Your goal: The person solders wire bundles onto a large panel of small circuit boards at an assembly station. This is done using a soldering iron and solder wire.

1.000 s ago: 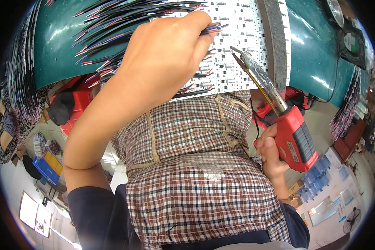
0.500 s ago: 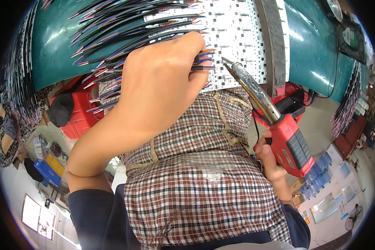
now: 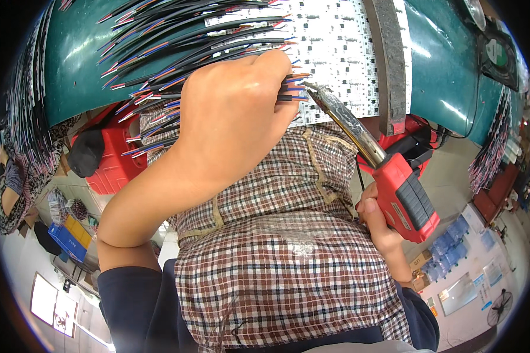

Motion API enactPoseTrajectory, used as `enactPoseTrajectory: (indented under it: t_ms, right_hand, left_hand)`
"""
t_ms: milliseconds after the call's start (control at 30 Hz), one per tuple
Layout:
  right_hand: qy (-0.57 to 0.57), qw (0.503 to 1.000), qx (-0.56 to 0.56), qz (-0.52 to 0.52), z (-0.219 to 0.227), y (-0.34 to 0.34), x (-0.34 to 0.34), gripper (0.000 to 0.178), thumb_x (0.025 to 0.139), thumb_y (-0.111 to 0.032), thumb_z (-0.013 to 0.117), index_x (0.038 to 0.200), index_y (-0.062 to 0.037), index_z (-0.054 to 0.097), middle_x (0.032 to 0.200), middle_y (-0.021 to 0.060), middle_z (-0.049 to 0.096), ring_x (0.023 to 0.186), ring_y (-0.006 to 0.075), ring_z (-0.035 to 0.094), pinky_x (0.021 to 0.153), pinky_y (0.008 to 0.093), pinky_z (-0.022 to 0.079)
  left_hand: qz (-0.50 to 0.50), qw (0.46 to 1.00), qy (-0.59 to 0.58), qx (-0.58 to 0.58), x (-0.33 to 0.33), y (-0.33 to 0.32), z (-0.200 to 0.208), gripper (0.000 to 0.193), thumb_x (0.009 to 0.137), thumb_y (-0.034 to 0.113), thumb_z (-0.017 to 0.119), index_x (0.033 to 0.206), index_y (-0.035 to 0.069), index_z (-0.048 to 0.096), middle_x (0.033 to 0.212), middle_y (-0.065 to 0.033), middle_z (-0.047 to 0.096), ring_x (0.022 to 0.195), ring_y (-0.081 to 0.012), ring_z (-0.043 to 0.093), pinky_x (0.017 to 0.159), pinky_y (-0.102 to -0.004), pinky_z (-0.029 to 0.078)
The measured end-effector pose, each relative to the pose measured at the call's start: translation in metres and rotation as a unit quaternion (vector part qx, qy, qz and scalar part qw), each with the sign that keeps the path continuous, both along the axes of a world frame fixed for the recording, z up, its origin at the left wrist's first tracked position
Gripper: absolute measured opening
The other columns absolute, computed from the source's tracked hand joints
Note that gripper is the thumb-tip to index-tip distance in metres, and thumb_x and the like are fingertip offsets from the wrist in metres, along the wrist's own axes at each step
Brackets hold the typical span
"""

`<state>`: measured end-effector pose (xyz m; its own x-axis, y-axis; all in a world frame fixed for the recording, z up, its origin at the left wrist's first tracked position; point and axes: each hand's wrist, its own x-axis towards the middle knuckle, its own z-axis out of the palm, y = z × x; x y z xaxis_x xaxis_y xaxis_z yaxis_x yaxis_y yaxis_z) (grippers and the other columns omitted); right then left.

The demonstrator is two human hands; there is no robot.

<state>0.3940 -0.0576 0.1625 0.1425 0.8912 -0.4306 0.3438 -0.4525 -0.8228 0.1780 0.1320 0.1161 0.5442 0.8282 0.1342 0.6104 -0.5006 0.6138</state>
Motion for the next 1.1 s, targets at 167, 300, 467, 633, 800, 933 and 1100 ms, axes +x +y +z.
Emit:
enactPoseTrajectory:
  t_ms: [167, 300, 467, 633, 800, 933, 1100]
  right_hand:
    - [-0.027, 0.998, 0.026, 0.044, -0.0011, 0.0012, 0.0016, 0.006, 0.094, -0.004, 0.060, 0.093, -0.0014, 0.054, 0.075, 0.0069, 0.058, 0.061, 0.0109, 0.050, 0.054, 0.0250, 0.041]
    - [-0.035, 0.998, 0.032, 0.039, -0.0025, -0.0012, 0.0038, 0.011, 0.090, -0.005, 0.065, 0.099, -0.0005, 0.060, 0.079, 0.0083, 0.063, 0.066, 0.0154, 0.056, 0.060, 0.0282, 0.045]
    - [-0.052, 0.998, 0.015, -0.011, 0.0007, -0.0074, 0.0042, 0.020, 0.083, -0.006, 0.075, 0.101, 0.0008, 0.071, 0.086, 0.0113, 0.072, 0.076, 0.0262, 0.070, 0.071, 0.0344, 0.054]
    - [-0.063, 0.997, 0.028, 0.018, -0.0023, -0.0074, 0.0075, 0.021, 0.081, -0.006, 0.075, 0.101, 0.0009, 0.072, 0.087, 0.0122, 0.072, 0.078, 0.0265, 0.071, 0.070, 0.0345, 0.055]
    - [-0.065, 0.997, 0.025, 0.017, -0.0044, -0.0078, 0.0064, 0.020, 0.081, -0.005, 0.074, 0.100, 0.0012, 0.071, 0.086, 0.0121, 0.071, 0.076, 0.0263, 0.070, 0.069, 0.0347, 0.054]
    - [-0.054, 0.998, 0.017, 0.020, -0.0048, -0.0069, 0.0060, 0.020, 0.081, -0.004, 0.074, 0.100, 0.0011, 0.070, 0.084, 0.0119, 0.070, 0.075, 0.0267, 0.069, 0.068, 0.0348, 0.054]
    - [-0.087, 0.994, 0.037, 0.051, -0.0056, -0.0058, 0.0075, 0.019, 0.081, -0.005, 0.074, 0.099, 0.0007, 0.070, 0.084, 0.0121, 0.070, 0.074, 0.0270, 0.069, 0.068, 0.0345, 0.054]
  left_hand:
    - [-0.001, 1.000, 0.013, 0.015, 0.0019, 0.0003, 0.0008, 0.015, 0.078, 0.010, 0.077, 0.080, 0.005, 0.063, 0.067, -0.0072, 0.064, 0.056, -0.0224, 0.064, 0.052, -0.0319, 0.048]
    - [0.003, 1.000, 0.021, 0.005, 0.0027, -0.0003, 0.0016, 0.015, 0.078, 0.010, 0.076, 0.079, 0.005, 0.062, 0.065, -0.0064, 0.064, 0.053, -0.0206, 0.063, 0.052, -0.0316, 0.047]
    - [-0.003, 1.000, 0.020, 0.015, 0.0020, 0.0007, 0.0013, 0.014, 0.078, 0.009, 0.076, 0.078, 0.005, 0.062, 0.065, -0.0053, 0.064, 0.052, -0.0182, 0.062, 0.051, -0.0302, 0.047]
    - [0.006, 1.000, -0.011, -0.016, 0.0023, 0.0024, -0.0013, 0.021, 0.070, 0.010, 0.075, 0.078, 0.005, 0.057, 0.068, -0.0113, 0.062, 0.063, -0.0307, 0.064, 0.057, -0.0411, 0.051]
    - [0.003, 1.000, -0.012, -0.020, 0.0024, 0.0026, -0.0017, 0.017, 0.070, 0.009, 0.073, 0.078, 0.004, 0.058, 0.068, -0.0118, 0.062, 0.063, -0.0313, 0.064, 0.057, -0.0423, 0.051]
    - [0.001, 1.000, -0.005, -0.016, 0.0031, 0.0028, 0.0001, 0.015, 0.072, 0.008, 0.073, 0.078, 0.005, 0.060, 0.067, -0.0092, 0.063, 0.060, -0.0256, 0.063, 0.055, -0.0373, 0.050]
    - [-0.002, 1.000, 0.002, -0.013, 0.0034, 0.0043, 0.0027, 0.012, 0.075, 0.005, 0.074, 0.079, 0.006, 0.064, 0.065, -0.0043, 0.063, 0.053, -0.0150, 0.062, 0.052, -0.0276, 0.048]
